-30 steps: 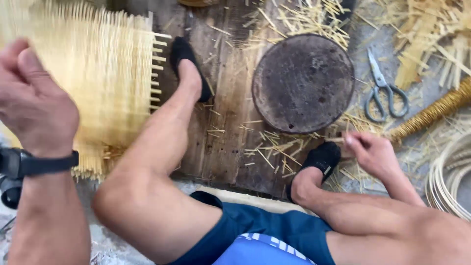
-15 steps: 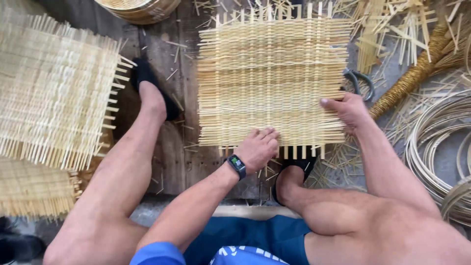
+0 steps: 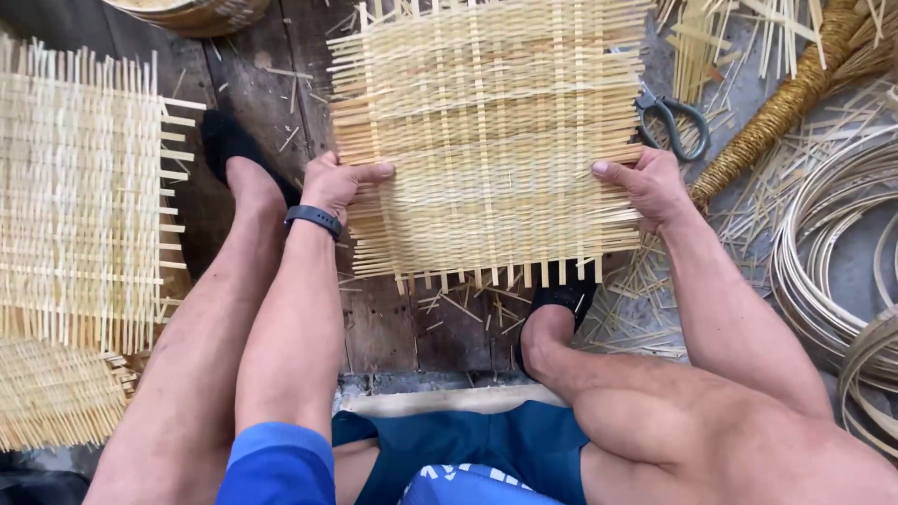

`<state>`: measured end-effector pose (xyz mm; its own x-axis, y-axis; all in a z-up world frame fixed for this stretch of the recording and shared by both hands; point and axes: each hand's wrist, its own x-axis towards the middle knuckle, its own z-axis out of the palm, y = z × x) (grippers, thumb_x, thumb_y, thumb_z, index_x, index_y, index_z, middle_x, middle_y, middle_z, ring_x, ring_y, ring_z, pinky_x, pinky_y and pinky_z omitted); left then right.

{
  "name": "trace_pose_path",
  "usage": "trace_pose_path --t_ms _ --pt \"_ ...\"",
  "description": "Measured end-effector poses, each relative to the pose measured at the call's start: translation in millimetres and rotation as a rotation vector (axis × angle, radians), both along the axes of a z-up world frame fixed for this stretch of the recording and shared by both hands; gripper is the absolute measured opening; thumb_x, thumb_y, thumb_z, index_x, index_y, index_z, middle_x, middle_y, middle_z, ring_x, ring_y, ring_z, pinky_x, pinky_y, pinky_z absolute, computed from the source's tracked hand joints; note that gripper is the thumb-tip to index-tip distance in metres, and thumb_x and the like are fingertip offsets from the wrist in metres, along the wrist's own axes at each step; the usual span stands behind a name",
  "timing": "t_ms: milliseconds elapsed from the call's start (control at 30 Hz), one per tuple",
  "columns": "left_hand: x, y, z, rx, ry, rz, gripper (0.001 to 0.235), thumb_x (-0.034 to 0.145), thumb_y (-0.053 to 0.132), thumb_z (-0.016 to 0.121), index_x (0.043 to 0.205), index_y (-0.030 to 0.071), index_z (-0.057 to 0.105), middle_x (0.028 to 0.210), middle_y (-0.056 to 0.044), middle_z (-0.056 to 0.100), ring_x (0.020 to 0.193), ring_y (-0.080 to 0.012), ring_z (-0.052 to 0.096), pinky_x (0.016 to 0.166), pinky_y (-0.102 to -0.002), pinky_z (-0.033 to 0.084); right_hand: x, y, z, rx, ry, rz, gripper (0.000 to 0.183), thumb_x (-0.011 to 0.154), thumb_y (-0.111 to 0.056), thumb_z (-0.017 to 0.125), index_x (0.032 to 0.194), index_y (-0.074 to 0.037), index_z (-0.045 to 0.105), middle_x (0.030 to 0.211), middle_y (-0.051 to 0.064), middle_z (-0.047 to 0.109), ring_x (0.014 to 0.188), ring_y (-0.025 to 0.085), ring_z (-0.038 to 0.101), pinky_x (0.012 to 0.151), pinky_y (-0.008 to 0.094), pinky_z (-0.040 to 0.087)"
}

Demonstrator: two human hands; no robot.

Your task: The person sits on the floor assembling a round bamboo sieve. They hold a woven bamboo mat over a round wooden mold, trim the protruding mat edges with scissors, fit a thin bamboo rim hoop around the mat, press the mat into the mold, and flip the assembled sieve over to tuck and secure the edges.

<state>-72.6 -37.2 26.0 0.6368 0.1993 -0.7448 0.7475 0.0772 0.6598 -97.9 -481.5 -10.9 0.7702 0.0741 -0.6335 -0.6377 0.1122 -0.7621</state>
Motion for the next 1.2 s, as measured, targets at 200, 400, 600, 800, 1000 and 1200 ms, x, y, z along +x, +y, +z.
trace_pose_path --t_ms 200,400,600,800,1000,1200 --pt "0.4 5.3 -9.3 0.149 -0.094 -0.025 0.049 0.065 0.002 0.093 0.109 -0.002 0.070 0.102 -0.014 0.079 0.088 -0.0197 0.078 0.080 -0.034 0.066 6.3 5.9 -0.3 -0.054 -0.039 0.001 0.033 0.087 -0.009 0.081 0.116 0.002 0.070 0.108 0.012 0.076 0.093 0.017 0.074 0.083 0.033 0.063" --pt "-21.9 -42.0 13.9 0.930 -0.221 -0.181 0.086 0.055 0.030 0.102 0.124 -0.004 0.063 0.125 -0.019 0.066 0.116 -0.0350 0.057 0.097 -0.054 0.044 -5.0 35.6 62.4 -0.582 -0.249 0.011 0.059 0.079 -0.017 0.089 0.126 0.004 0.060 0.114 0.015 0.068 0.100 0.024 0.067 0.089 0.039 0.057" --pt "-52.3 -69.5 -14.1 1.075 -0.386 -0.337 0.087 0.062 0.044 0.098 0.127 -0.003 0.066 0.122 -0.017 0.063 0.120 -0.0356 0.050 0.106 -0.049 0.039 -23.6 68.3 39.6 -1.243 -0.658 0.310 0.063 0.087 -0.030 0.091 0.132 0.004 0.063 0.119 0.019 0.061 0.113 0.032 0.056 0.098 0.048 0.045" --pt "-49.7 -64.6 -19.4 0.986 -0.271 -0.327 0.091 0.056 0.049 0.097 0.128 0.002 0.069 0.117 -0.013 0.066 0.118 -0.0308 0.054 0.104 -0.044 0.045 -23.0 74.2 24.4 -1.043 -0.596 0.149 0.065 0.082 -0.031 0.090 0.133 0.000 0.065 0.125 0.013 0.061 0.116 0.027 0.057 0.103 0.044 0.045" --pt "-53.3 -84.1 10.0 1.042 -0.326 -0.563 0.094 0.066 0.054 0.095 0.139 0.006 0.061 0.142 -0.019 0.046 0.137 -0.0375 0.038 0.117 -0.055 0.031 -30.8 78.8 36.3 -1.225 -0.576 0.176 0.062 0.082 -0.039 0.087 0.131 -0.006 0.067 0.119 0.009 0.061 0.113 0.027 0.054 0.093 0.047 0.039" --pt "-67.8 -116.1 16.6 0.980 -0.524 -1.207 0.119 0.058 0.052 0.095 0.158 0.022 0.037 0.168 -0.021 0.009 0.155 -0.0427 0.006 0.123 -0.060 0.010 -30.0 73.0 45.5 -1.230 -0.668 0.201 0.062 0.081 -0.039 0.087 0.128 -0.004 0.067 0.116 0.009 0.060 0.110 0.028 0.053 0.094 0.048 0.039"
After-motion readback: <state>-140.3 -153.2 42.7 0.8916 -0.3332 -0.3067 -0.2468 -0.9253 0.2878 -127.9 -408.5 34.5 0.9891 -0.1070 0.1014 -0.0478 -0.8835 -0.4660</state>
